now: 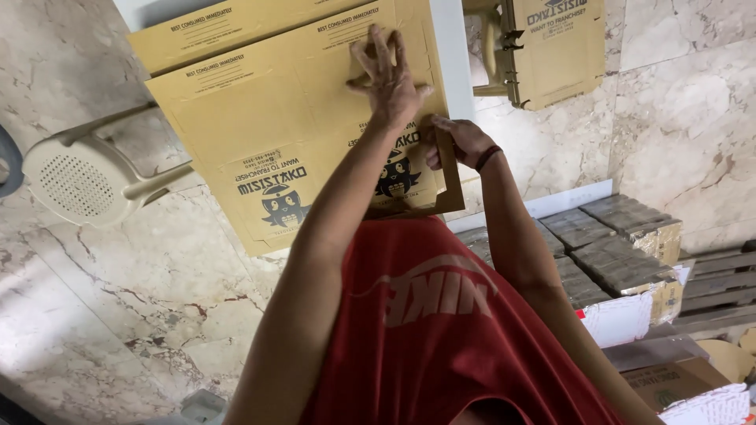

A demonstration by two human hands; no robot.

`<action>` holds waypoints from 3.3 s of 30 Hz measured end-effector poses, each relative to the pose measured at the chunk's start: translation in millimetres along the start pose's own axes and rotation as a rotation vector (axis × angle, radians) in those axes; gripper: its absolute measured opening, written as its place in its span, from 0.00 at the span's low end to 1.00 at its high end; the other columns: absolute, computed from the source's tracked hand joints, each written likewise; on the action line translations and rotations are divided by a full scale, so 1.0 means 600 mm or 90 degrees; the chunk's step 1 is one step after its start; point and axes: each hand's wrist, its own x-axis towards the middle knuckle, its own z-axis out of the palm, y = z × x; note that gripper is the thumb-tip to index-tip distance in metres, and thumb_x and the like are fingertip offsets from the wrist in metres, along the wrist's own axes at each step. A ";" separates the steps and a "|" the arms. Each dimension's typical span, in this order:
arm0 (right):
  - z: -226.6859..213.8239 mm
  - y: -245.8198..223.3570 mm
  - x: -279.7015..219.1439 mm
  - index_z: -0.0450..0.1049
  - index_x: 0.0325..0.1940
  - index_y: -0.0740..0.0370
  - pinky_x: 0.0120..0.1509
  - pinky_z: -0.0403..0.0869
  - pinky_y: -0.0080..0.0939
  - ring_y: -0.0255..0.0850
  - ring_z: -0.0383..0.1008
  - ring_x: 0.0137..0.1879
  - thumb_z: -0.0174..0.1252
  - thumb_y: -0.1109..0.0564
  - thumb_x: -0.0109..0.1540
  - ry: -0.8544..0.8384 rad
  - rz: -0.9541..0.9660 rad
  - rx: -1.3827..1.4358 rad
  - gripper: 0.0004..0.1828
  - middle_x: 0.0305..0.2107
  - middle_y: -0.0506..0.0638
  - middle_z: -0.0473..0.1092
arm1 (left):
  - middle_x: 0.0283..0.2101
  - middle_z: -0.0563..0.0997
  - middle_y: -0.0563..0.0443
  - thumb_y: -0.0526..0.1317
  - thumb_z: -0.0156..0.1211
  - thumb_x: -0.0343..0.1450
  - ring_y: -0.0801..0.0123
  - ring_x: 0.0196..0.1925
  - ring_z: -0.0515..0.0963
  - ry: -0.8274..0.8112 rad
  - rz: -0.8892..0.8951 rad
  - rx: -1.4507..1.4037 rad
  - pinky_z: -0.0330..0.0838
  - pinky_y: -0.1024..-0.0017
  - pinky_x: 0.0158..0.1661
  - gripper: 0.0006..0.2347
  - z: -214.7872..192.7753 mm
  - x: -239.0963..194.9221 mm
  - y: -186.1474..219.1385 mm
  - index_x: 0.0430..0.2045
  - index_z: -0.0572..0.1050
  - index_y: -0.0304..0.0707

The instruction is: Punching out pre-cut cardboard box templates from sheets and stacking them.

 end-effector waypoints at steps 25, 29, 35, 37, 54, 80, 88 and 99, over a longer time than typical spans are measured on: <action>-0.009 -0.004 0.048 0.74 0.45 0.68 0.43 0.80 0.46 0.49 0.79 0.37 0.44 0.44 0.73 0.259 0.033 0.045 0.24 0.34 0.58 0.77 | 0.72 0.10 0.40 0.58 0.84 0.63 0.21 0.74 0.20 -0.075 -0.067 -0.128 0.49 0.10 0.54 0.64 0.026 -0.031 0.010 0.75 0.23 0.53; 0.029 -0.021 0.027 0.74 0.33 0.62 0.23 0.65 0.36 0.37 0.60 0.17 0.45 0.36 0.72 0.344 0.073 -0.017 0.29 0.18 0.56 0.72 | 0.69 0.05 0.37 0.55 0.80 0.68 0.14 0.69 0.11 -0.192 -0.094 -0.111 0.53 0.10 0.52 0.62 -0.007 -0.037 0.018 0.72 0.17 0.52; -0.039 0.007 0.054 0.65 0.24 0.50 0.20 0.48 0.33 0.31 0.45 0.14 0.50 0.36 0.71 0.139 0.052 0.111 0.26 0.10 0.43 0.59 | 0.72 0.06 0.46 0.21 0.59 0.64 0.23 0.69 0.08 -0.085 -0.091 -0.197 0.39 0.06 0.51 0.55 0.033 -0.037 0.012 0.74 0.20 0.61; -0.023 0.001 0.045 0.65 0.23 0.51 0.20 0.50 0.35 0.34 0.47 0.13 0.53 0.37 0.71 0.189 0.045 0.100 0.26 0.09 0.45 0.60 | 0.71 0.06 0.44 0.25 0.63 0.66 0.20 0.69 0.08 -0.144 -0.101 -0.186 0.40 0.06 0.52 0.54 0.001 -0.041 0.019 0.73 0.19 0.58; 0.033 -0.003 -0.001 0.72 0.31 0.68 0.13 0.64 0.36 0.43 0.70 0.15 0.51 0.41 0.71 0.356 -0.127 0.066 0.27 0.14 0.54 0.64 | 0.77 0.27 0.24 0.52 0.67 0.70 0.04 0.69 0.25 0.213 -0.036 -0.057 0.40 0.05 0.39 0.47 0.086 -0.054 0.022 0.76 0.37 0.40; -0.025 -0.081 0.131 0.68 0.12 0.62 0.30 0.64 0.36 0.33 0.62 0.22 0.62 0.46 0.69 0.256 -0.436 -0.464 0.33 0.08 0.52 0.64 | 0.80 0.37 0.54 0.34 0.46 0.78 0.41 0.79 0.42 -0.065 0.283 0.123 0.49 0.08 0.52 0.25 0.001 -0.047 -0.039 0.73 0.57 0.55; -0.003 -0.088 0.060 0.74 0.21 0.62 0.37 0.67 0.46 0.47 0.70 0.32 0.60 0.47 0.68 0.266 -0.423 -0.466 0.24 0.17 0.60 0.70 | 0.80 0.33 0.54 0.34 0.49 0.76 0.41 0.79 0.30 -0.179 0.283 0.097 0.45 0.09 0.54 0.31 -0.052 -0.058 -0.037 0.75 0.47 0.56; -0.116 0.147 -0.029 0.69 0.58 0.79 0.50 0.81 0.42 0.50 0.81 0.44 0.47 0.37 0.76 0.485 -0.506 -0.090 0.35 0.43 0.67 0.77 | 0.80 0.35 0.58 0.33 0.57 0.70 0.41 0.79 0.30 -0.231 0.301 0.017 0.51 0.13 0.59 0.34 -0.066 -0.047 -0.072 0.75 0.54 0.51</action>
